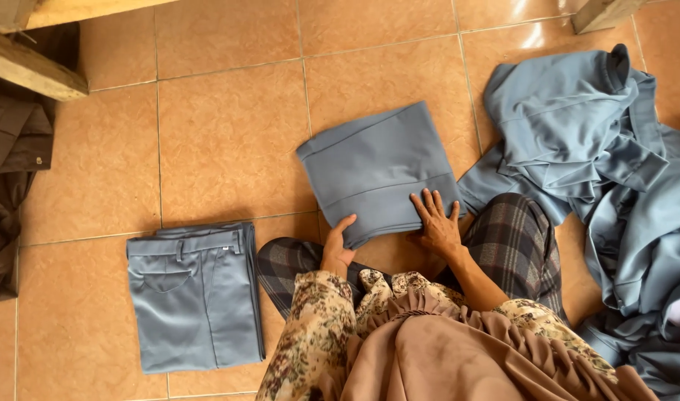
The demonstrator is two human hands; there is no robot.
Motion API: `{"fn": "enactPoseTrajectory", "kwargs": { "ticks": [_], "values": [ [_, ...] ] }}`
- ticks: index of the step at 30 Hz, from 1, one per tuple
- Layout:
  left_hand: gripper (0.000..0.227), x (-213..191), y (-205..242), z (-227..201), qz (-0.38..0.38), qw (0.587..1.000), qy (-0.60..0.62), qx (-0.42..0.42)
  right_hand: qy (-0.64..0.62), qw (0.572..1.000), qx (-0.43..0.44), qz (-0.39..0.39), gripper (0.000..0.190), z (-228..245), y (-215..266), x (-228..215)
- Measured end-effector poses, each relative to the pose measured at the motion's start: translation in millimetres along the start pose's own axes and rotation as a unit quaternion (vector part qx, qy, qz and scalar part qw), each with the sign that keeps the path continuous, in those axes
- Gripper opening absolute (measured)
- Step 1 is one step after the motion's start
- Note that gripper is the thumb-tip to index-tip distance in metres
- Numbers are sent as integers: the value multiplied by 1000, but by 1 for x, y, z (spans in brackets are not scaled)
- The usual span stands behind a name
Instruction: Folding blue uniform trousers and stacking them neatly on the floor.
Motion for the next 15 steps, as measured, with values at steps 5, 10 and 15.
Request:
{"fn": "enactPoseTrajectory", "kwargs": {
  "ticks": [5,10,15],
  "values": [
    [58,-16,-6,-12,48,995,88,30,-86,995,-40,-42,92,5,-6,9],
    [66,83,76,-48,92,988,26,123,-372,925,-71,34,62,36,0,-11],
    [97,172,93,-30,365,914,-153,91,-828,528,118,146,72,44,7,-7]
  ]
}}
Point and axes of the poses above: each hand's wrist, its own y-axis away from the middle knuckle, its own x-axis out of the palm, z = x × y, the point moved 4 cm from there along -y, towards the middle knuckle, and after that the axes turned 14 degrees about y, right-handed, at the moved point
